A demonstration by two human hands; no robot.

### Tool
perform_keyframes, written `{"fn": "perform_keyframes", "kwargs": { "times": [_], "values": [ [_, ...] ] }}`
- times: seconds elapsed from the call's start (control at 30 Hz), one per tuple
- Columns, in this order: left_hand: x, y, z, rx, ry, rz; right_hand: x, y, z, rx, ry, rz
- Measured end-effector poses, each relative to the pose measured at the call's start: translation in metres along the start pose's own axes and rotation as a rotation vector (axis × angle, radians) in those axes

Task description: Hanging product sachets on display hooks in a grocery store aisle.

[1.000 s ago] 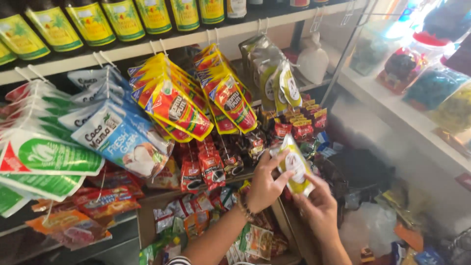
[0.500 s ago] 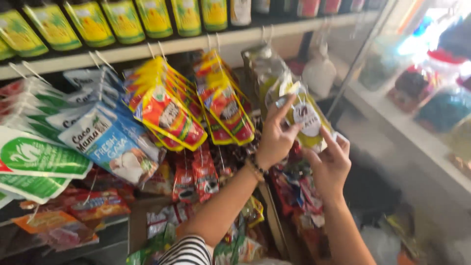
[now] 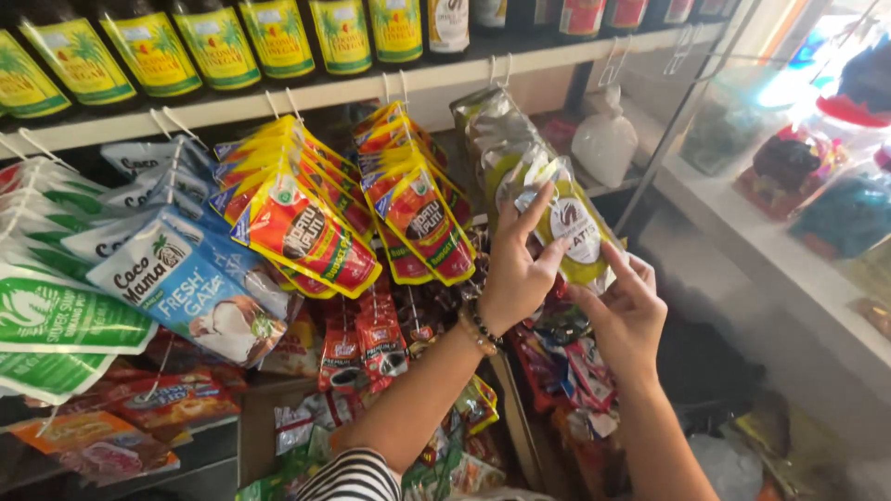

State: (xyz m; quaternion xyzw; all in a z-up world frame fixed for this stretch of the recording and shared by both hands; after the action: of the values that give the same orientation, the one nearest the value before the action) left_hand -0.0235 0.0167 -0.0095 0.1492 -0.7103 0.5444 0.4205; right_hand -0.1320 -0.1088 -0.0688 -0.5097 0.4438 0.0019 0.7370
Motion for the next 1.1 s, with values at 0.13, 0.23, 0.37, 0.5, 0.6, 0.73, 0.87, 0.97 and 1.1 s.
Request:
{"fn": "perform_keyframes", "kwargs": {
  "times": [0.13,0.23,0.37,0.5,0.6,0.73,0.87,0.97,1.1],
  "values": [
    [0.003,0.000,-0.002,-0.038,0.049,-0.086,-0.006,-0.002,0.004,-0.001,-0.043,0.030],
    [-0.001,-0.008,-0.005,0.004,-0.059,-0.025,0.005,-0.009,0.010,-0.034,-0.061,0.066],
    [-0.001,0.000,-0.009,0.034,-0.254,-0.010,0.054,-0.007,0.012,-0.077,0.027,0.096],
    [0.002,0.032,-0.019,0.048,-0.231,-0.050,0.049,-0.014,0.024,-0.119,-0.006,0.208],
    [-0.011,0.070,-0.025,0.038,-0.184,-0.078,0.057,-0.027,0.021,-0.167,0.029,0.188],
    [-0.040,0.125,-0.039,-0.033,-0.162,-0.148,0.078,-0.056,-0.007,-0.344,0.279,-0.190],
    [-0.060,0.159,-0.058,-0.099,-0.219,-0.481,0.092,-0.120,-0.016,-0.255,0.378,-0.016],
    [-0.087,0.185,-0.074,-0.036,-0.246,-0.684,0.145,-0.181,-0.032,0.007,0.055,0.021],
    [-0.122,0.211,-0.094,0.035,-0.190,-0.745,0.158,-0.238,-0.026,0.134,-0.016,-0.094]
  ]
}}
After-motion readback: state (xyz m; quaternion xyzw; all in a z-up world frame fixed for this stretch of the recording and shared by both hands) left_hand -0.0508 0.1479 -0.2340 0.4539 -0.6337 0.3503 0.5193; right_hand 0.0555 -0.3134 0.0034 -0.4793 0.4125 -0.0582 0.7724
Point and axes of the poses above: each hand's wrist, its own y-axis away from the middle knuckle, its own z-axis out of the palm, x = y × z, the point moved 3 cm from there along -y, towards the middle knuckle, and after that the axes turned 11 degrees about -z, right-handed, at the moved point
